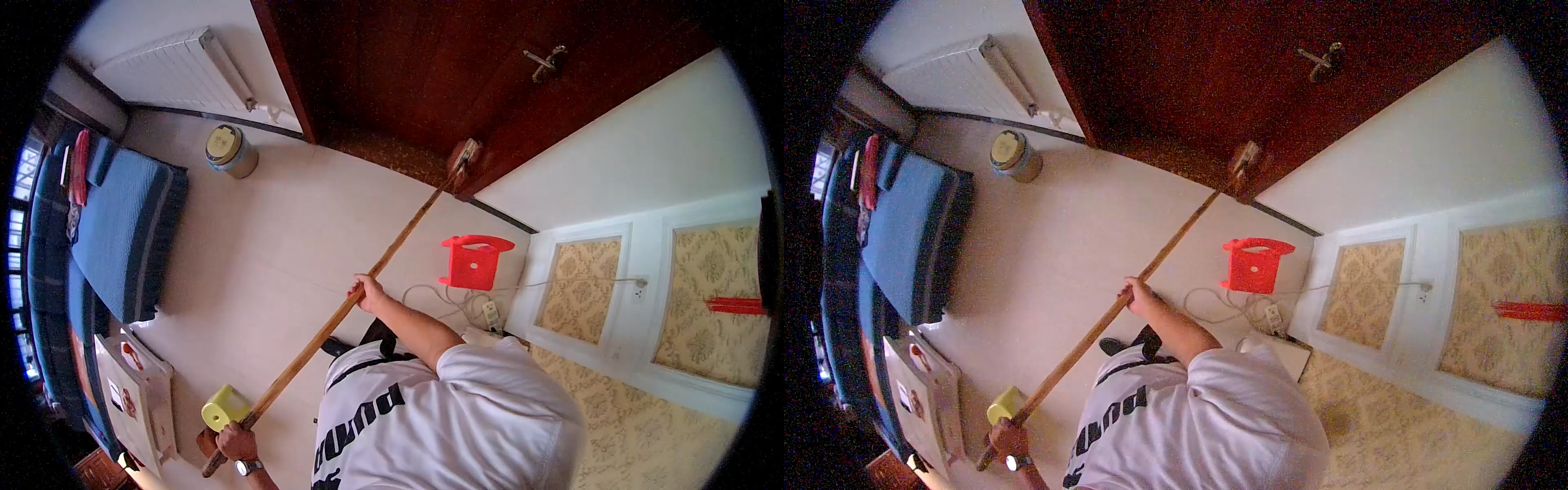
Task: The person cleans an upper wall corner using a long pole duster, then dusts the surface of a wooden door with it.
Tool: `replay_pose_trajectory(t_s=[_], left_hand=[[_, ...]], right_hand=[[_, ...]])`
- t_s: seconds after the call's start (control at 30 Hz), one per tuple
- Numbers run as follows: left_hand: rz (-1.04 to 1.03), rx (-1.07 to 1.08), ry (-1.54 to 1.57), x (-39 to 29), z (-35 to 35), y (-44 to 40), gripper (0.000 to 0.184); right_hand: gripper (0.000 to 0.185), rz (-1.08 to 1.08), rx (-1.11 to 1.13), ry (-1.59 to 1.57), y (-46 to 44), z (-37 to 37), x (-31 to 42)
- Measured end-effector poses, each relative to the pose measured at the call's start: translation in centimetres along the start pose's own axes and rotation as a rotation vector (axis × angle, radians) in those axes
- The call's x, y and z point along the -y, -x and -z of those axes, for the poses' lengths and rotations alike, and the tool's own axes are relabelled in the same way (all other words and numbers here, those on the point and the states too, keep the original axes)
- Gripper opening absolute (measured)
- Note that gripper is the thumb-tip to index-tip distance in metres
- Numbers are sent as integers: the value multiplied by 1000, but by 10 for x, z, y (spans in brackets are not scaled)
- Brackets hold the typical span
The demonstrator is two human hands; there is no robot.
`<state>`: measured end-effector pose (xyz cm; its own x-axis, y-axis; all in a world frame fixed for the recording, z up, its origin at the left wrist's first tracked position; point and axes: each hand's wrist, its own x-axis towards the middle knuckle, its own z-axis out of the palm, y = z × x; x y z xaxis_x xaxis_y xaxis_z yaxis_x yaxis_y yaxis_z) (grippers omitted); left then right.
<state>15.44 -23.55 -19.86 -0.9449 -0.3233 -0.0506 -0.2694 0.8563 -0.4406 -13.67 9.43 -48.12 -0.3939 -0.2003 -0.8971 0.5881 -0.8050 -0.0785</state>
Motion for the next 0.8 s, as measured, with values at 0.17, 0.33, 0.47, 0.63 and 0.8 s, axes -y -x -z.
replay_pose_trajectory(t_s=[0.17, 0.33, 0.47, 0.63, 0.8], left_hand=[[32, -62, 33, 18, -34, 27, 13], [72, -53, 7, 53, -92, 65, 18], [94, -140, 77, 72, -114, 88, 18], [99, -156, 134, 95, -149, 113, 17], [154, -162, 198, 112, -168, 124, 18]], right_hand=[[18, -63, 52, 13, 23, -1, -15], [20, -99, 41, 26, 54, -7, -36], [23, -102, 124, 44, 89, -14, -54], [25, -100, 162, 40, 138, -23, -74], [23, -70, 299, 86, 172, -31, -91]])
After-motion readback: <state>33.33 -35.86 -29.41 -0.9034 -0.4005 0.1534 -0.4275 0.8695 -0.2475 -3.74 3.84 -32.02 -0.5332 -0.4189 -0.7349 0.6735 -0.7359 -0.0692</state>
